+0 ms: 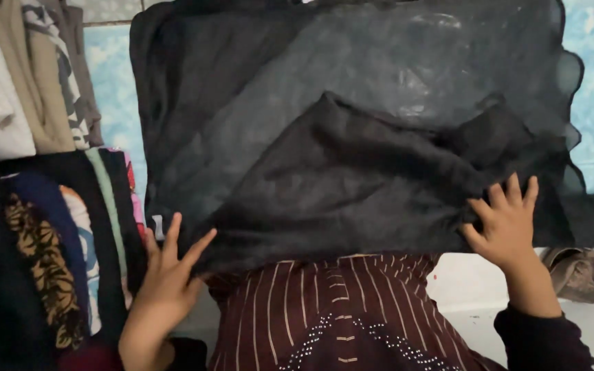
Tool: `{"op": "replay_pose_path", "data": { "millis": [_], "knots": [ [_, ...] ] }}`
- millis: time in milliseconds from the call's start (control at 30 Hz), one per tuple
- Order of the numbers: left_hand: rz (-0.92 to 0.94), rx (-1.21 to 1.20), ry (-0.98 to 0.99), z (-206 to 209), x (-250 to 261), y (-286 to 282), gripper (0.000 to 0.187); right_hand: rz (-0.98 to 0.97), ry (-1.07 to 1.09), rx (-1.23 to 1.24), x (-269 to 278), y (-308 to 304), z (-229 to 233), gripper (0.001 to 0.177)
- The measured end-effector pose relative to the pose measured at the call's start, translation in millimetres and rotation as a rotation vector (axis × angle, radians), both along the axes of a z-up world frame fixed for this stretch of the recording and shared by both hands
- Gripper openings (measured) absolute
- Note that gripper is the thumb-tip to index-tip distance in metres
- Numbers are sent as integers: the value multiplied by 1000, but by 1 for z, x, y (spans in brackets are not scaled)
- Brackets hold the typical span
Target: Folding a black headscarf and organizing various items into a storage bin.
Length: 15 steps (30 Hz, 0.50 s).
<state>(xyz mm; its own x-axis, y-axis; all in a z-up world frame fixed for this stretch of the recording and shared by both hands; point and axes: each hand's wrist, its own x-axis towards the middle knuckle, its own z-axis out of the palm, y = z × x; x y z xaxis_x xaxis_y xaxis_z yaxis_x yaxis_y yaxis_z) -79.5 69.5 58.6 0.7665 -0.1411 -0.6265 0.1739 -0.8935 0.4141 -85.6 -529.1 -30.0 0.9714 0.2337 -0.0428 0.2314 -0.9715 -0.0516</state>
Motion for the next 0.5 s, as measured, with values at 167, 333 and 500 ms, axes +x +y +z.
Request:
{"op": "replay_pose_path", "data": {
  "millis": [167, 333, 500],
  "knots": [
    [-135, 196, 64, 40, 29, -19, 75, 12, -24, 30, -2, 2, -2, 50],
    [-151, 226, -553, 93, 72, -42, 63, -3, -39, 72, 2, 10, 2, 53],
    [-217, -31, -672, 126, 126, -72, 61, -1, -57, 106, 5, 14, 7, 52]
  ]
}}
